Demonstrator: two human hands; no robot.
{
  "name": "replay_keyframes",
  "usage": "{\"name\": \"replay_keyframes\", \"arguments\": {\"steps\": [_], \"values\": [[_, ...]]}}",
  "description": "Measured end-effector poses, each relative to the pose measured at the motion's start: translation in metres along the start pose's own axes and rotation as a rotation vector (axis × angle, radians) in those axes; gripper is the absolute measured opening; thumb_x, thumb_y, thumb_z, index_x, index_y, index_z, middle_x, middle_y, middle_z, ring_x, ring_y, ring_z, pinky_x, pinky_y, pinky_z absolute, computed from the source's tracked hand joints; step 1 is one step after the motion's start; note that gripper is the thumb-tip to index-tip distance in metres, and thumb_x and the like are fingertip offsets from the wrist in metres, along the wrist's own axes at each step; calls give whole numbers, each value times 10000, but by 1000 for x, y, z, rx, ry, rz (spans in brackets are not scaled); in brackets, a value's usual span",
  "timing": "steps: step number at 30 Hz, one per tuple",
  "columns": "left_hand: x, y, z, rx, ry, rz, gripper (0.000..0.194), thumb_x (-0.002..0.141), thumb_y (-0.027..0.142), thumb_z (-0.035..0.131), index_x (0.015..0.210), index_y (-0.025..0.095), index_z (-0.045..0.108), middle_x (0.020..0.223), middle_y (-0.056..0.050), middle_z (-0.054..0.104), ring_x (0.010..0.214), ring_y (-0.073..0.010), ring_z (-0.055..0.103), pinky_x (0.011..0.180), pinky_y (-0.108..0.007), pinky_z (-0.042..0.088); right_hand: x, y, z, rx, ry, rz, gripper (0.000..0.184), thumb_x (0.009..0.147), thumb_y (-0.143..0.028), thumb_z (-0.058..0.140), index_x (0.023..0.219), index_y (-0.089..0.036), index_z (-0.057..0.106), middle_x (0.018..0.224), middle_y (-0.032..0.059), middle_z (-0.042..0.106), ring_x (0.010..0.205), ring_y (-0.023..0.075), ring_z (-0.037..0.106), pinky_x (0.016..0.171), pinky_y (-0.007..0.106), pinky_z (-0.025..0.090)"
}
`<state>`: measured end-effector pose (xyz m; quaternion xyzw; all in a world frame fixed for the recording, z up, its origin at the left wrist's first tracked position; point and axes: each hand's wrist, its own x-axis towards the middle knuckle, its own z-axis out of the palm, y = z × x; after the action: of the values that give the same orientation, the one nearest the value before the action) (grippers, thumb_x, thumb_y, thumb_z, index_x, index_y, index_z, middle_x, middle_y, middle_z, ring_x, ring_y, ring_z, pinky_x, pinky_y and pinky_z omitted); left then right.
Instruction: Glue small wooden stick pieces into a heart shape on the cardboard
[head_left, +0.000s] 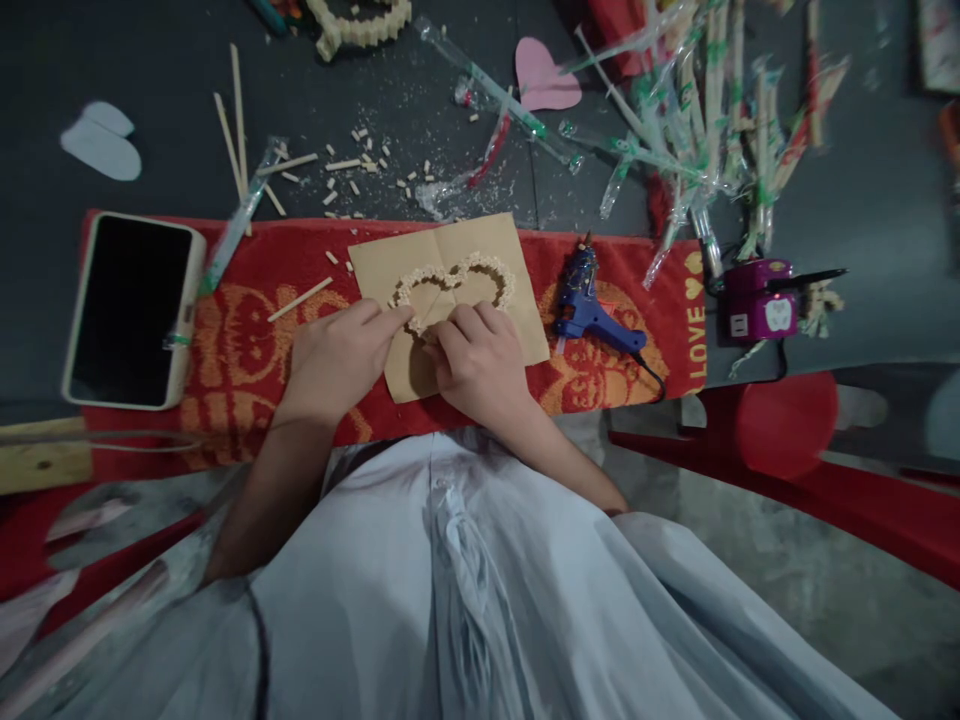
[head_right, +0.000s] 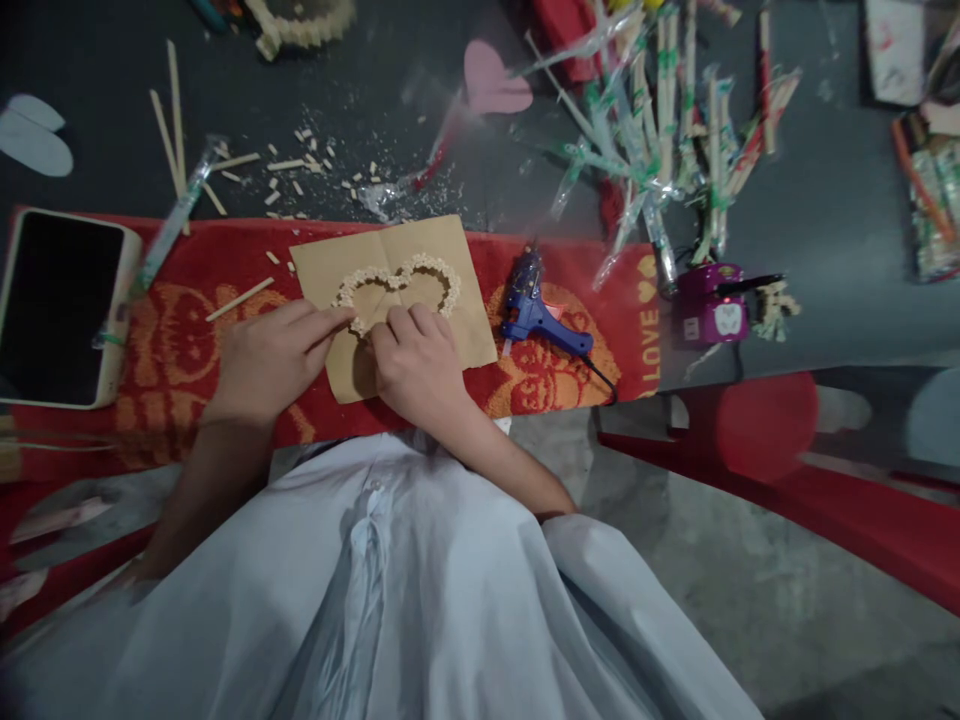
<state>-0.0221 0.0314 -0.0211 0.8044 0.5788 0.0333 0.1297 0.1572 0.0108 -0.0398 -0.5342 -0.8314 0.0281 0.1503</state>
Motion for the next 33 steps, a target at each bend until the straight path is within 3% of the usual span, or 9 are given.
{"name": "replay_keyframes", "arguments": {"steps": [7, 10, 14, 21, 26, 33], "values": [[-5, -4, 6, -34, 95, 7, 386, 1005, 312, 425, 1221, 283, 743, 883, -72, 732, 843, -232, 704, 689, -326, 465, -3, 1, 0, 13, 24, 20, 254, 1003, -274, 500, 867, -173, 688, 861, 110, 663, 862, 252, 492, 755, 388, 367], [-9, -6, 8, -100, 187, -25, 400, 1023, 359, 406, 1241, 258, 726, 1019, -82, 768, 943, -227, 715, 782, -318, 496, -5, 4, -8, 45, 17, 24, 202, 984, -299, 550, 897, -178, 686, 880, 108, 672, 862, 250, 502, 758, 387, 386], [-13, -6, 5, -125, 240, -66, 397, 1021, 378, 412, 1206, 236, 734, 1102, -82, 777, 969, -224, 721, 827, -317, 509, -12, 12, -25, 117, 91, -21, 268, 998, -371, 541, 869, -183, 681, 843, 92, 684, 825, 230, 518, 753, 367, 430], [-18, -5, 6, -119, 230, -98, 359, 996, 361, 440, 1100, 230, 758, 1022, -66, 786, 942, -236, 729, 776, -325, 515, -30, 31, -40, 151, 162, -1, 295, 1001, -271, 521, 742, -206, 646, 706, 50, 640, 702, 185, 513, 667, 323, 442], [-22, -2, 8, -68, 176, -85, 356, 989, 365, 447, 1064, 234, 768, 986, -66, 797, 881, -236, 735, 709, -321, 505, -29, 26, -36, 125, 168, -80, 273, 990, -276, 559, 754, -195, 669, 691, 42, 643, 691, 176, 515, 646, 309, 430], [-31, 2, 11, -27, 192, -51, 357, 987, 359, 444, 1051, 236, 772, 961, -52, 804, 860, -212, 741, 670, -295, 488, -30, 22, -33, 208, 62, -194, 241, 990, -254, 562, 788, -187, 676, 745, 46, 648, 708, 161, 523, 667, 309, 399]]}}
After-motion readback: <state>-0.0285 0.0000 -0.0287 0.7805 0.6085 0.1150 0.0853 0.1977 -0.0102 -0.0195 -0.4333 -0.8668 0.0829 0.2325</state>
